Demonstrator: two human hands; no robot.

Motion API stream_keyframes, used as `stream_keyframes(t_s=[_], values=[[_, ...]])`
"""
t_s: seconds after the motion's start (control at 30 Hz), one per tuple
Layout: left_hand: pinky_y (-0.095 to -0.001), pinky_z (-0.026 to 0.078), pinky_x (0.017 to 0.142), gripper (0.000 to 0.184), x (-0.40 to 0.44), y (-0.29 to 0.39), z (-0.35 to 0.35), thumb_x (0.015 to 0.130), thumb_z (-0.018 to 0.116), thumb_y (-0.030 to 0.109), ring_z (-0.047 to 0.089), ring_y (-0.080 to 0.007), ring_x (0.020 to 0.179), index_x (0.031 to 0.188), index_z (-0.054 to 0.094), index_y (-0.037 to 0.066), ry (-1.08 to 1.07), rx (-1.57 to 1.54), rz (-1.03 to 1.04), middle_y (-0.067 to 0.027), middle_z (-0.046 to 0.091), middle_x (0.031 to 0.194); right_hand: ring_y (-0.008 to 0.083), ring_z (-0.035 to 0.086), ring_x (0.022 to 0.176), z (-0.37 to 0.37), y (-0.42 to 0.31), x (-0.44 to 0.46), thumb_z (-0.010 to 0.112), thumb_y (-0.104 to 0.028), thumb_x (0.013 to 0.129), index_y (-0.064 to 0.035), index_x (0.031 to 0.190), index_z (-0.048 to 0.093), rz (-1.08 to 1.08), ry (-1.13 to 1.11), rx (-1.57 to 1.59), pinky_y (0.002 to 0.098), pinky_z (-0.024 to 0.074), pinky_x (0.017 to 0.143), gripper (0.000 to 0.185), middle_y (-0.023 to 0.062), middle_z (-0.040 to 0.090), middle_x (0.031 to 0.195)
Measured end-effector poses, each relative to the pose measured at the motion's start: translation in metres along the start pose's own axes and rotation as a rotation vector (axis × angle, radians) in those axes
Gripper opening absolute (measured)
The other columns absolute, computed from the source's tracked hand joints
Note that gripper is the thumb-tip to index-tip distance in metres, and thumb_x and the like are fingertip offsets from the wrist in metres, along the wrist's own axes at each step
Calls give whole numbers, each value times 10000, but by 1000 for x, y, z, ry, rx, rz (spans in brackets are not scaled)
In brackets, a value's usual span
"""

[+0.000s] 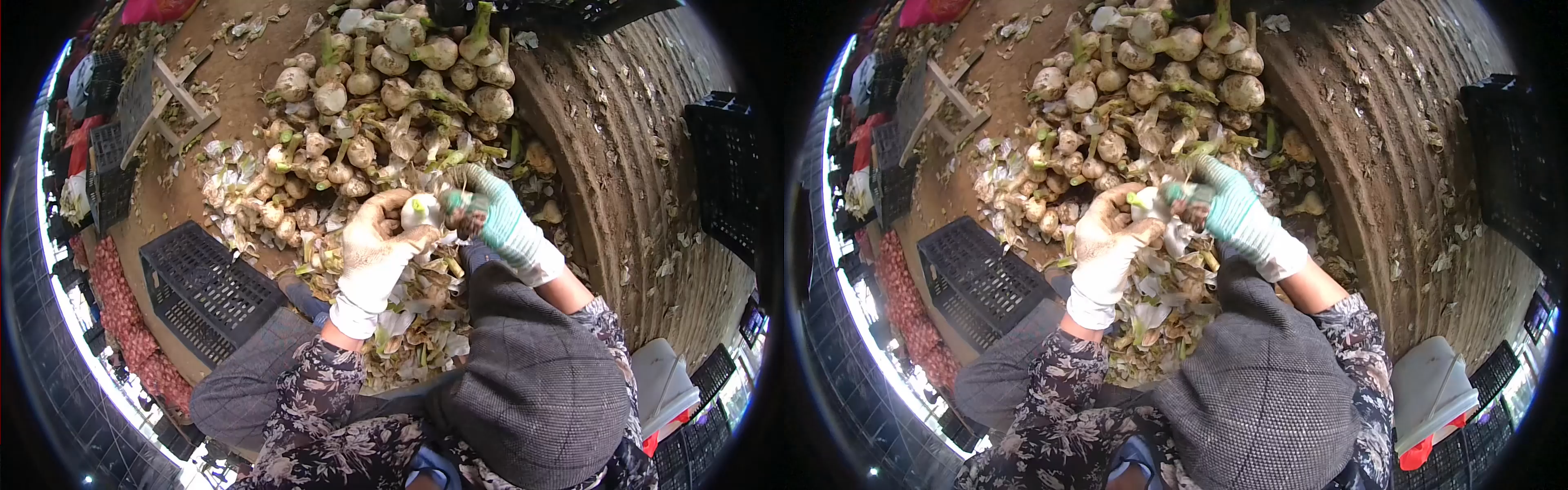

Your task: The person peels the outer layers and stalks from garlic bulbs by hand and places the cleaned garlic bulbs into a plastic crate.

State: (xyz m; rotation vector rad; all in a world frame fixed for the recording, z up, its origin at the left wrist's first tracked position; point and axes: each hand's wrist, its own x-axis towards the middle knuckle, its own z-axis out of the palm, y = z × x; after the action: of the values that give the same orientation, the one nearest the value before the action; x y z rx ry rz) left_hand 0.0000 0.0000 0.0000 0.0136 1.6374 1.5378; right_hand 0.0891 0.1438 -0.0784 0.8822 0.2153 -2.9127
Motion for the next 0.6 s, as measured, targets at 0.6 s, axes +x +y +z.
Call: stream_keyframes(t_s=[0.6], values=[[-237,522,601,421,5,8,-2,690,628,-80,597,-139,703,1086,485,-69,-39,8,61,-127,588,936,151,552,632,-24,-27,29,567,-43,762,26,884,560,-482,169,-1142,308,468,581,140,95,600,729]])
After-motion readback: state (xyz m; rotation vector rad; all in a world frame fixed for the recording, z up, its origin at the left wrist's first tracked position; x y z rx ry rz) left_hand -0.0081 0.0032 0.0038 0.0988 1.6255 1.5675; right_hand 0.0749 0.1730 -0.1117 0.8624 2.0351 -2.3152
